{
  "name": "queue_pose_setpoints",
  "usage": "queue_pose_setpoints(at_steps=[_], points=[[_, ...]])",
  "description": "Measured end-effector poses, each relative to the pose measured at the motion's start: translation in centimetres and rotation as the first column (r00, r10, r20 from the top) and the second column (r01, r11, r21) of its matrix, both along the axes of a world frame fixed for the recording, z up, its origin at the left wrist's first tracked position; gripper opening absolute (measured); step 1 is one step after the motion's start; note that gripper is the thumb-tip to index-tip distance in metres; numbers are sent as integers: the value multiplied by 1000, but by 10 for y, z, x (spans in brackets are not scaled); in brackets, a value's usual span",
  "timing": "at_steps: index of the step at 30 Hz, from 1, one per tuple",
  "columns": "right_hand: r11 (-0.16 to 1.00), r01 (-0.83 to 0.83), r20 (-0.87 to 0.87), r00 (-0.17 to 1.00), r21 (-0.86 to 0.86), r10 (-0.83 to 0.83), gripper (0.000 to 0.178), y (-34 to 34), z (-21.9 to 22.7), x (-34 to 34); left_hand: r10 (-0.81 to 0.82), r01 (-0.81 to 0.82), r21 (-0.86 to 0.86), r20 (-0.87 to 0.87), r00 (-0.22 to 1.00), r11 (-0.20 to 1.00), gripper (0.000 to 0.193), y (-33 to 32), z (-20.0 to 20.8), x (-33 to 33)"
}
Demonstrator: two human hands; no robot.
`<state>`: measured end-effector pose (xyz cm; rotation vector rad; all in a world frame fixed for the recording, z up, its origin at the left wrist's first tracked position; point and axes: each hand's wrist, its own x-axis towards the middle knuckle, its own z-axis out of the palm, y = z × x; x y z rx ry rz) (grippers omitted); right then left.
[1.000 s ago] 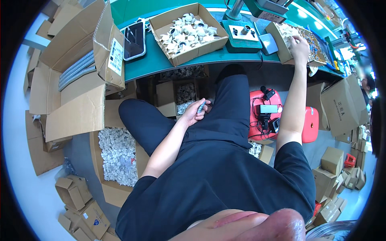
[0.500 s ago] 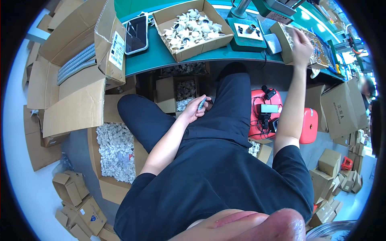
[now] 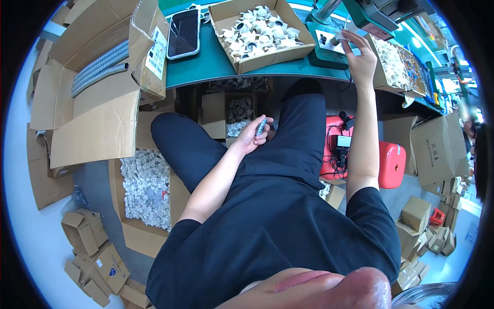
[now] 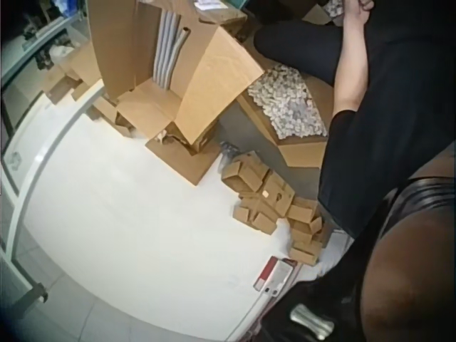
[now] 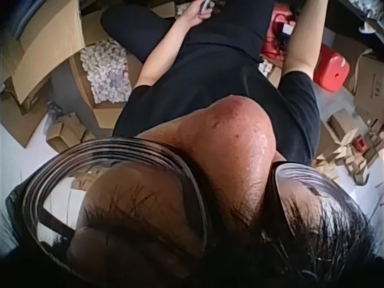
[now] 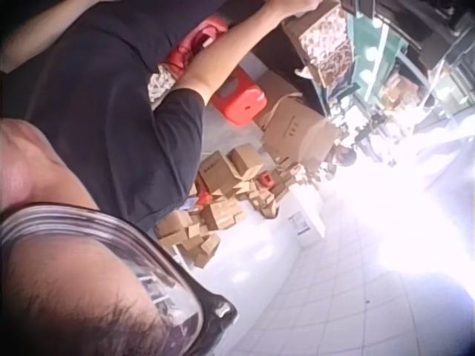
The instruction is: Manually assembling small components into a fixture at an industrial workstation.
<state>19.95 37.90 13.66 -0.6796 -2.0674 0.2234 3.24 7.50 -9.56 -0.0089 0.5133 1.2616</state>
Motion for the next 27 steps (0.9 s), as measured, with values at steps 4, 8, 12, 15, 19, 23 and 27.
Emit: queue_pose_setpoints(at_steps=[4,8,12,15,19,23,27], points=[[995,-15,16,1000,102,13,18,1,-1,-1,13,-13,-15,-3,1000,1000,34,-1,2,4],[979,30,7,999,202,-32,19,3,-8,-3,33,-33,-5,0,999,999,34,1,6,1],[951,68,-18,998,301,-65,19,1,-16,-5,41,-41,-5,6,999,999,34,4,5,1],[943,54,-19,999,328,-51,21,-1,-18,-9,43,-43,-14,12,999,999,34,5,2,-1],[984,49,-80,996,172,-36,27,-10,-21,-3,66,-65,-26,12,998,998,33,2,-5,-3],[912,-174,-443,896,-370,-9,28,46,-23,36,57,-57,-31,4,998,998,33,8,-5,1],[750,40,-120,980,-661,-158,34,102,-32,33,39,-39,-53,0,999,998,32,5,-11,0]])
